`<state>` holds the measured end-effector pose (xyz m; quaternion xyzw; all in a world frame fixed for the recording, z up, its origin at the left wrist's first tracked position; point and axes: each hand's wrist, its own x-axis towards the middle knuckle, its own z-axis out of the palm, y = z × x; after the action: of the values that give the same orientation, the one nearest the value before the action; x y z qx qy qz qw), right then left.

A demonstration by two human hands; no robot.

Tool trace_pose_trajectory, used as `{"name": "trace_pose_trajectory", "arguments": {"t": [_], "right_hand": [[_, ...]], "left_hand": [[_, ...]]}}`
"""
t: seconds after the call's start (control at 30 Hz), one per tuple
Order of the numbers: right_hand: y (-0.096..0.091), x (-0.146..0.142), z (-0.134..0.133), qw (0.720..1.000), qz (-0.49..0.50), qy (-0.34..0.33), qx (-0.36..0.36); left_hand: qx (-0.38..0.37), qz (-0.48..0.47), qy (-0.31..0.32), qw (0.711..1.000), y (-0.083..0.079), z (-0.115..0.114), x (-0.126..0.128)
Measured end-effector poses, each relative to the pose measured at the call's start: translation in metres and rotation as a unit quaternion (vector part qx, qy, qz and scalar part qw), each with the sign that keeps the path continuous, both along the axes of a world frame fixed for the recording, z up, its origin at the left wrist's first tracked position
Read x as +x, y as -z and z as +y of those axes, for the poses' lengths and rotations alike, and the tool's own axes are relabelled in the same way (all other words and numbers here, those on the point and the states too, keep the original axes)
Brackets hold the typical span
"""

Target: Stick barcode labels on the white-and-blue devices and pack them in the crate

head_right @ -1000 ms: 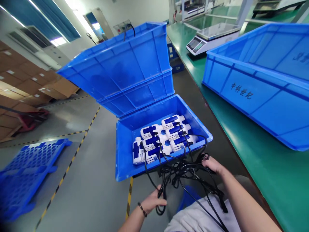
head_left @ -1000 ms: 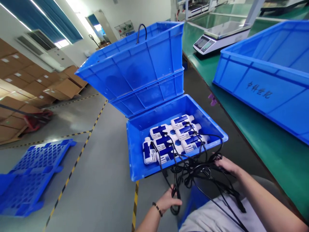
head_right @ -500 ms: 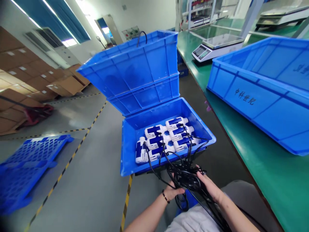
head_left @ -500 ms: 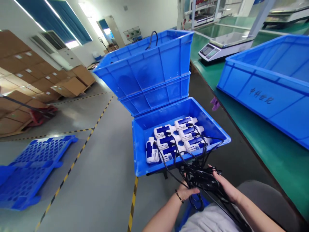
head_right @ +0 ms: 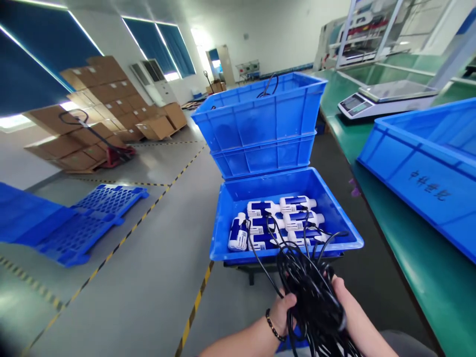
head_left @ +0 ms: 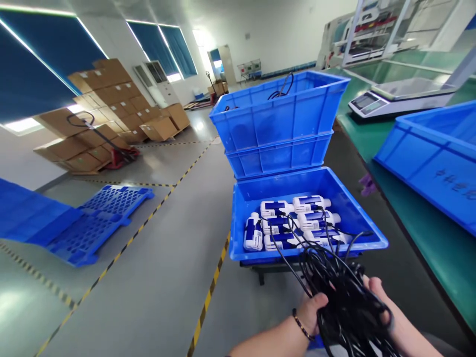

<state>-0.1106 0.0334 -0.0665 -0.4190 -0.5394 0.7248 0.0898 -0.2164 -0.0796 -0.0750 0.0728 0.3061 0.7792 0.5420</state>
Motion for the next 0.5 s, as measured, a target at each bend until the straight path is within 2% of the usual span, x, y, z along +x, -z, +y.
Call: {"name": "trace_pose_trajectory", "arguments": {"t": [0.1,0.17,0.27,0.33,0.4,0.43,0.5], "right_hand": [[0.021,-0.002,-0.003,0.995,-0.044,0.081,-0.046],[0.032,-0.007,-0.011,0.99,-0.052,0.096,-0.093],[0.033,-0.017,-0.021,0.966,-0.007,0.01,-0.258],[0.03,-0.022,-0.022,0.944,0.021,-0.019,-0.327],[0.033,-0.023,-0.018,0.944,0.022,-0.015,-0.33],[0.037,-0.022,-0.014,0.953,0.019,-0.011,-0.302],[0.051,-0.02,-0.007,0.981,0.02,-0.009,-0.195]], "left_hand": [[-0.068,0.0,0.065,0.996,0.018,-0.013,-0.002],[-0.13,0.014,0.07,0.989,0.037,-0.024,-0.005],[-0.198,0.037,0.049,0.978,0.068,-0.029,-0.014],[-0.208,0.058,0.052,0.975,0.085,-0.024,-0.021],[-0.202,0.087,0.062,0.974,0.097,-0.015,-0.027],[-0.194,0.104,0.069,0.973,0.102,-0.01,-0.029],[-0.173,0.138,0.093,0.971,0.111,0.0,-0.033]]}}
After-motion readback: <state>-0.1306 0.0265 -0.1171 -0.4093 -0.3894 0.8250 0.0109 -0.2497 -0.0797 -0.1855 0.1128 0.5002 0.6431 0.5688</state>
